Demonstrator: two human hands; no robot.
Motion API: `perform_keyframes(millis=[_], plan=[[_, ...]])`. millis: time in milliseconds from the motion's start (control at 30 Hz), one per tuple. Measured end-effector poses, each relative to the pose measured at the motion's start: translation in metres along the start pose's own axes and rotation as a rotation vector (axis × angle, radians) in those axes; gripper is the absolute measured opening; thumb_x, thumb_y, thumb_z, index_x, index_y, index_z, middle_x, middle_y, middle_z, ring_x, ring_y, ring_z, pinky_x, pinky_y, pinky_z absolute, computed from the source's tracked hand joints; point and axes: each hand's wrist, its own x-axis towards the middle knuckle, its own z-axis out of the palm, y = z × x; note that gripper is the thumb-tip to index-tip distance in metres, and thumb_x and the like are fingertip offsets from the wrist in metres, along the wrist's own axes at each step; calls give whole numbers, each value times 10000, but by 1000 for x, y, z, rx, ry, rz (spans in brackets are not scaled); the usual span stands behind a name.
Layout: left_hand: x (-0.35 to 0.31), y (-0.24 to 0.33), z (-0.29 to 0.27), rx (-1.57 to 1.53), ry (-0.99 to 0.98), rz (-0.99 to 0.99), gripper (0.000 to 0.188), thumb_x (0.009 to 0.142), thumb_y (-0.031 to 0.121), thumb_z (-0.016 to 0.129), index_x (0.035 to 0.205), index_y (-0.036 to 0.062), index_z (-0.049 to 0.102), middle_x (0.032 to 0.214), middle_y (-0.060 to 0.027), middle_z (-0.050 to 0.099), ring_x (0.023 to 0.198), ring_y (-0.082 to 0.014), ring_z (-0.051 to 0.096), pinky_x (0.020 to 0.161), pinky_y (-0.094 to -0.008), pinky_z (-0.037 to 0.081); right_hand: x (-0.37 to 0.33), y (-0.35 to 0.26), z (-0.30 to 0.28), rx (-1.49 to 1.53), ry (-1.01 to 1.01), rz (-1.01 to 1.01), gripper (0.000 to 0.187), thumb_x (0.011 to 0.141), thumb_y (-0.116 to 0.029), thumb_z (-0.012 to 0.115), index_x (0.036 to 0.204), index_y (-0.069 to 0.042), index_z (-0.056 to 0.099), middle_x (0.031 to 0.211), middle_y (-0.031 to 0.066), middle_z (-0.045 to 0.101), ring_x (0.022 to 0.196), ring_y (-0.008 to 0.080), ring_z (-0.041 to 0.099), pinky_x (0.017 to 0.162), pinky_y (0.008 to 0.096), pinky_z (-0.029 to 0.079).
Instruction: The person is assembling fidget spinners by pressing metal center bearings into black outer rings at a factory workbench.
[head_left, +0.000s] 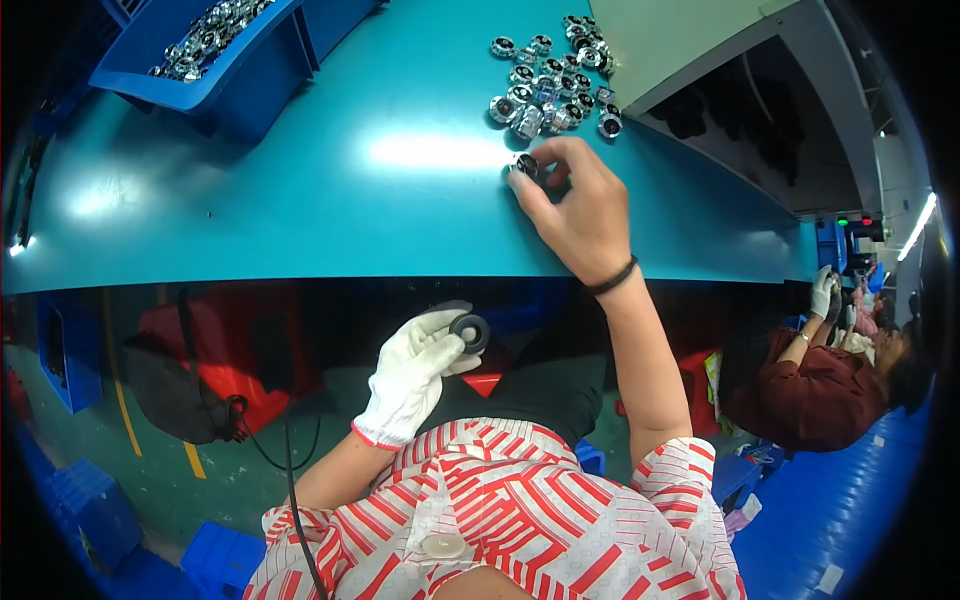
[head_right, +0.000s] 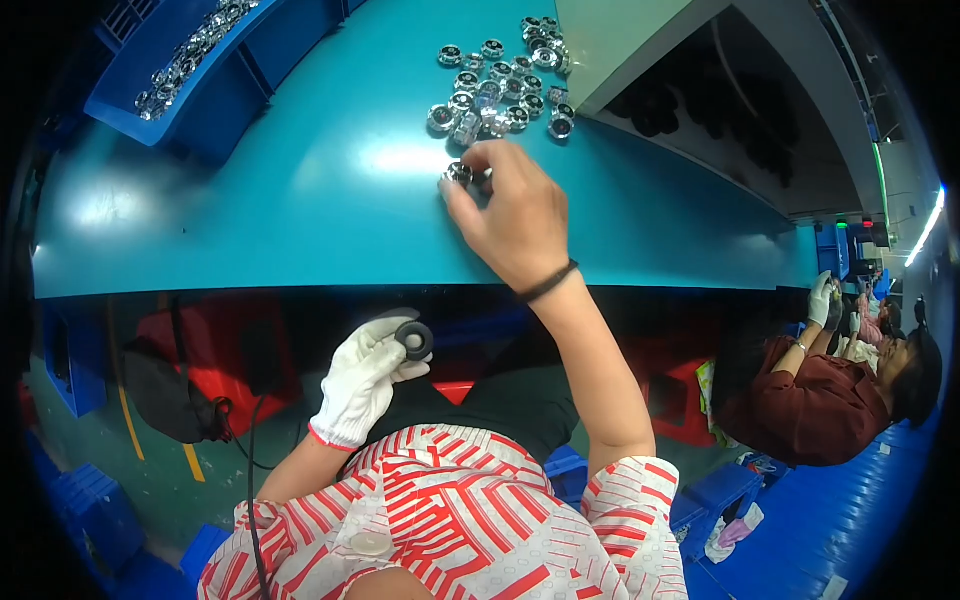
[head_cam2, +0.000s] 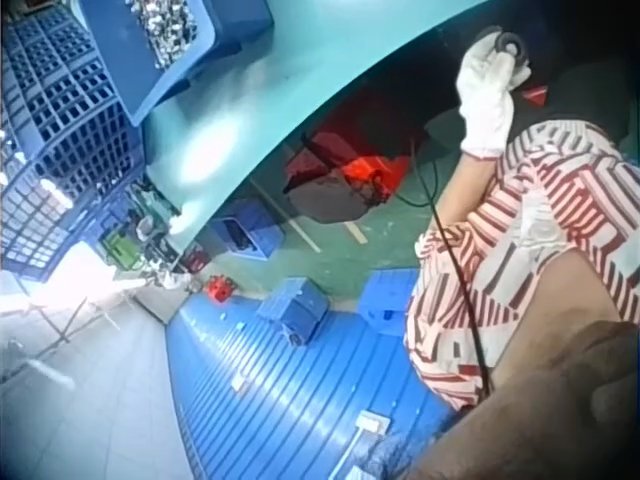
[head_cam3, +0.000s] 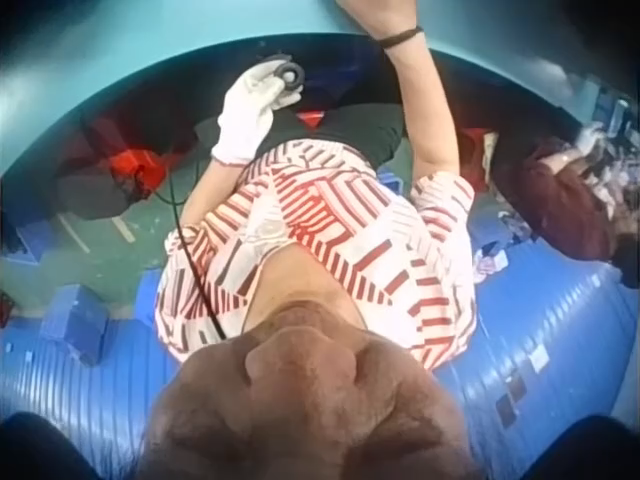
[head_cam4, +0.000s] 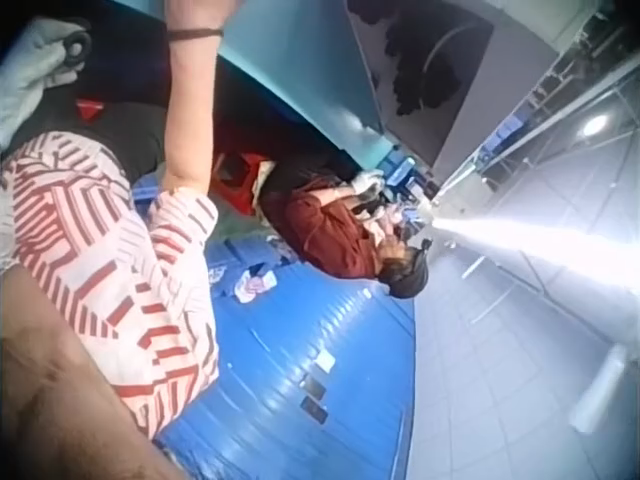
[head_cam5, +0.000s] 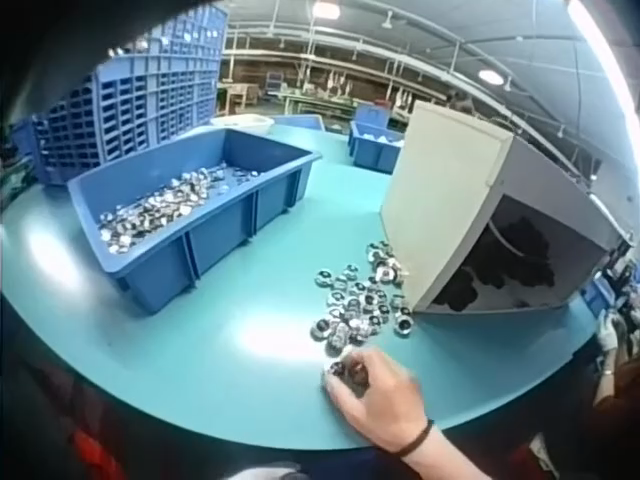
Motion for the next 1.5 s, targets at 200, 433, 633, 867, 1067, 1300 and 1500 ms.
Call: perform_keyframes(millis=[200, 433, 633, 867, 1067, 1300, 1500], plan=[[-1, 6, 8, -133, -64, -17, 392, 873, 84, 606, 1223, -42, 484, 1059, -114, 617, 945, -178, 627, 818, -302, 547, -72, -42, -36, 345, -266, -62, 331, 686, -48, 737, 993, -13, 620, 881, 121, 619, 707, 228, 602, 611, 298, 499], [-3, -11, 17, -72, -55, 9, 393, 852, 21, 615, 1214, -54, 483, 1064, -138, 614, 945, -200, 637, 841, -307, 552, -131, -23, -14, 242, -178, -91, 313, 644, -64, 769, 926, -29, 637, 875, 89, 626, 737, 239, 602, 586, 302, 494], [-6, -19, 22, 3, -56, -37, 427, 832, 9, 635, 1223, -48, 473, 1083, -136, 592, 958, -188, 622, 836, -289, 548, -145, -6, -8, 336, -106, -202, 303, 615, -39, 772, 898, -48, 664, 836, 72, 628, 727, 224, 608, 588, 291, 499], [-2, -31, 16, 221, -29, 78, 441, 786, -21, 684, 1174, -24, 473, 1062, -113, 561, 971, -159, 591, 839, -269, 525, -160, -6, 2, 360, -147, -69, 332, 607, -3, 755, 918, -55, 650, 953, 79, 588, 820, 235, 596, 632, 301, 504], [0, -33, 22, 397, -45, 159, 420, 781, -34, 673, 1151, -12, 474, 1056, -117, 561, 981, -171, 590, 856, -288, 511, -168, -4, -3, 443, -309, 238, 498, 636, -5, 724, 1098, -34, 540, 1034, 142, 548, 896, 293, 580, 701, 335, 511], [-1, -34, 34, 768, 14, 232, 523, 761, 6, 684, 1229, -21, 452, 1072, -142, 556, 951, -185, 606, 832, -303, 521, -163, -5, -7, 238, -301, 96, 374, 649, 62, 667, 1001, 2, 556, 898, 137, 595, 803, 279, 615, 651, 325, 514], [2, -42, 17, 1058, -59, 525, 267, 771, 13, 671, 1029, -27, 616, 895, -115, 635, 772, -158, 653, 687, -254, 519, -169, 1, -1, 309, -351, 95, 296, 665, 30, 681, 925, -8, 543, 828, 122, 573, 745, 280, 607, 614, 342, 500]])
